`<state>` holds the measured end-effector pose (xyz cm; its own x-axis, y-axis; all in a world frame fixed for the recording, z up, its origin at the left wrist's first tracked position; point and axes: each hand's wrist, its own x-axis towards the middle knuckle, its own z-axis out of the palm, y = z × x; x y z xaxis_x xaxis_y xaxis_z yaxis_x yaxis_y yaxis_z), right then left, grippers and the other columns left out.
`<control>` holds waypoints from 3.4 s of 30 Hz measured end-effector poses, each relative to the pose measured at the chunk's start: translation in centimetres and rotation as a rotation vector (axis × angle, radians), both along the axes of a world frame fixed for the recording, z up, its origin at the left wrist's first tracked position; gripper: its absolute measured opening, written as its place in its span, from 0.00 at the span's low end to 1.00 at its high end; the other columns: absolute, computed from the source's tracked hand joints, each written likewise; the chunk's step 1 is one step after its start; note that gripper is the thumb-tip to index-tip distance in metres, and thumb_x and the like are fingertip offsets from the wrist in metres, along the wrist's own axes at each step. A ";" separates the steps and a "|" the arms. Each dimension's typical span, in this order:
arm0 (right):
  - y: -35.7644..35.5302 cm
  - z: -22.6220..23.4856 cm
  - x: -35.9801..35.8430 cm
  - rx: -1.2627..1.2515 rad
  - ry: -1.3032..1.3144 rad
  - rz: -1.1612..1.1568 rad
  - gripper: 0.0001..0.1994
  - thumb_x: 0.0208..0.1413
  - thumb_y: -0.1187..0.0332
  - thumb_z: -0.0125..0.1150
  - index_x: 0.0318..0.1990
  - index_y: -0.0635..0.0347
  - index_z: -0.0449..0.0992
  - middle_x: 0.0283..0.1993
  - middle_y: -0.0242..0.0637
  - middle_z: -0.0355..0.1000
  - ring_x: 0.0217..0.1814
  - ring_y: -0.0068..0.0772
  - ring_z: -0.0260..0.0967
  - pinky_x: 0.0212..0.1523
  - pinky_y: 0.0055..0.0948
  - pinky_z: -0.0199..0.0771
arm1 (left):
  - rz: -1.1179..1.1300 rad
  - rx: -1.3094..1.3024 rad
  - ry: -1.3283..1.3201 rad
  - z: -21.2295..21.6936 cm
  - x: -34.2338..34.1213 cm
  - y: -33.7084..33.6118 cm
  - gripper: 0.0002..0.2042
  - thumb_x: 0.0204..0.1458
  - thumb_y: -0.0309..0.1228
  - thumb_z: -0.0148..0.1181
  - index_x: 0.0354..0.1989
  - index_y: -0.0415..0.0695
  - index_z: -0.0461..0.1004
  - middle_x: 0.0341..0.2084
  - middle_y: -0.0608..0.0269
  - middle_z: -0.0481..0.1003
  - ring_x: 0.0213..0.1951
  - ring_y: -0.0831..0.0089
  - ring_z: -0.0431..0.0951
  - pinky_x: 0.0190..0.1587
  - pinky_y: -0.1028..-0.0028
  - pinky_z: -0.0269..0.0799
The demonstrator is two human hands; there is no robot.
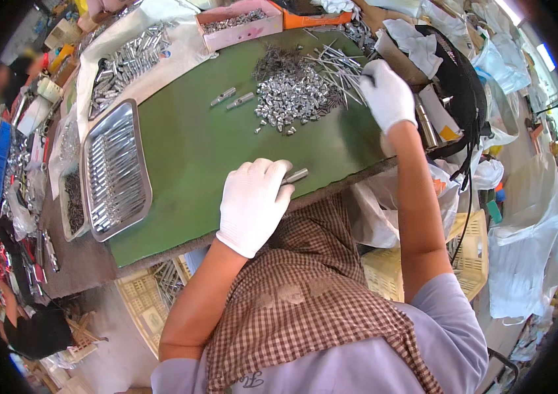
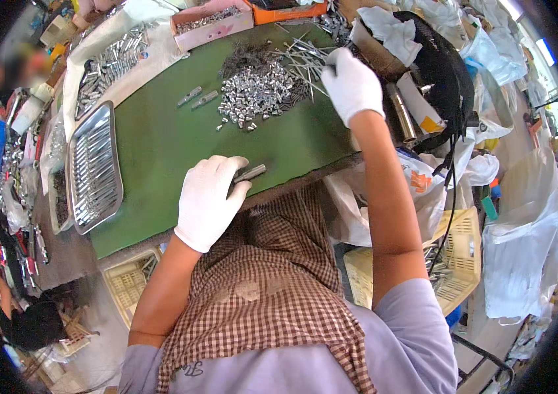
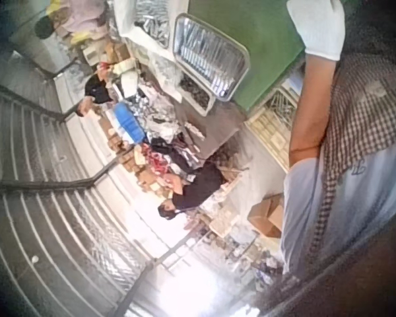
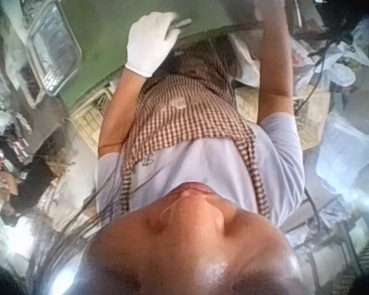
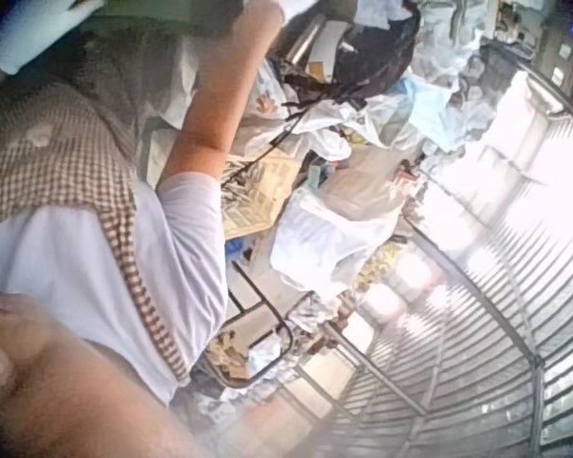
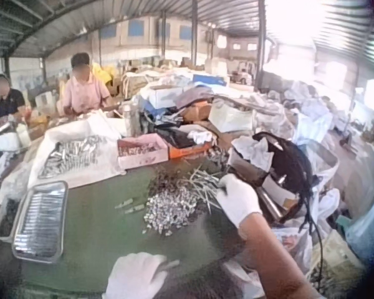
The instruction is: Assembling small metal components using a thin metal tool at a workbench.
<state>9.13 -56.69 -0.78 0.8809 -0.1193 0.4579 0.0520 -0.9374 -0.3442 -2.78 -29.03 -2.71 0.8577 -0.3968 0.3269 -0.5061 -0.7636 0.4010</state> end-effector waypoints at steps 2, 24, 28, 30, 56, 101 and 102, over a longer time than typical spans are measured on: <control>0.4 1.8 -2.4 0.198 -0.136 0.122 0.07 0.56 0.66 0.60 0.39 0.57 0.77 0.38 0.45 0.78 0.42 0.52 0.77 0.45 0.41 0.75 | -0.012 -0.044 -0.011 0.0 0.1 -0.2 0.09 0.47 0.30 0.66 0.37 0.46 0.77 0.30 0.58 0.75 0.35 0.55 0.76 0.39 0.58 0.70; 4.9 0.0 -11.3 -0.220 0.304 0.435 0.15 0.56 0.69 0.61 0.52 0.46 0.78 0.37 0.36 0.76 0.39 0.46 0.75 0.38 0.42 0.76 | 0.026 -0.122 -0.021 -0.6 0.3 -1.2 0.05 0.47 0.30 0.66 0.33 0.46 0.81 0.28 0.60 0.75 0.32 0.56 0.76 0.36 0.59 0.69; 4.2 -0.3 -10.9 -0.176 0.242 0.525 0.10 0.54 0.70 0.62 0.44 0.48 0.78 0.33 0.35 0.73 0.39 0.45 0.73 0.40 0.42 0.75 | 0.012 -0.155 -0.027 -0.8 0.3 -1.1 0.05 0.47 0.29 0.66 0.32 0.46 0.81 0.27 0.60 0.76 0.31 0.57 0.76 0.36 0.60 0.69; 4.1 -0.3 -10.5 -0.199 0.091 0.579 0.07 0.51 0.70 0.63 0.38 0.49 0.78 0.34 0.32 0.74 0.41 0.43 0.73 0.45 0.41 0.73 | 0.006 -0.163 -0.041 -0.8 0.3 -1.1 0.04 0.48 0.29 0.66 0.32 0.46 0.81 0.27 0.61 0.76 0.31 0.57 0.76 0.36 0.60 0.69; 3.4 -0.7 -7.7 0.065 -0.004 0.460 0.04 0.47 0.70 0.67 0.32 0.53 0.82 0.36 0.37 0.78 0.44 0.46 0.74 0.49 0.41 0.72 | -0.012 -0.152 -0.087 -1.2 0.3 -1.0 0.06 0.45 0.28 0.68 0.33 0.49 0.81 0.28 0.64 0.74 0.31 0.60 0.75 0.35 0.62 0.68; 9.0 -0.4 -10.8 -0.316 -0.053 0.720 0.07 0.45 0.72 0.59 0.33 0.56 0.70 0.27 0.34 0.70 0.34 0.40 0.71 0.43 0.37 0.72 | 0.002 -0.147 -0.100 -0.9 0.2 -1.1 0.05 0.45 0.28 0.67 0.30 0.43 0.79 0.26 0.59 0.73 0.31 0.55 0.74 0.34 0.59 0.68; 8.7 -0.8 -11.0 -0.247 -0.108 0.726 0.08 0.46 0.73 0.59 0.35 0.56 0.71 0.28 0.34 0.71 0.35 0.41 0.72 0.43 0.39 0.73 | -0.001 -0.147 -0.100 -1.0 0.1 -1.1 0.05 0.45 0.28 0.67 0.30 0.43 0.79 0.26 0.59 0.73 0.31 0.55 0.74 0.34 0.59 0.68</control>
<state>-1.86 -48.00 -1.58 0.6481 0.5881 0.4838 0.7044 -0.7044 -0.0875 -2.70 -30.18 -3.74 0.8175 -0.3393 0.4655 -0.5500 -0.6999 0.4557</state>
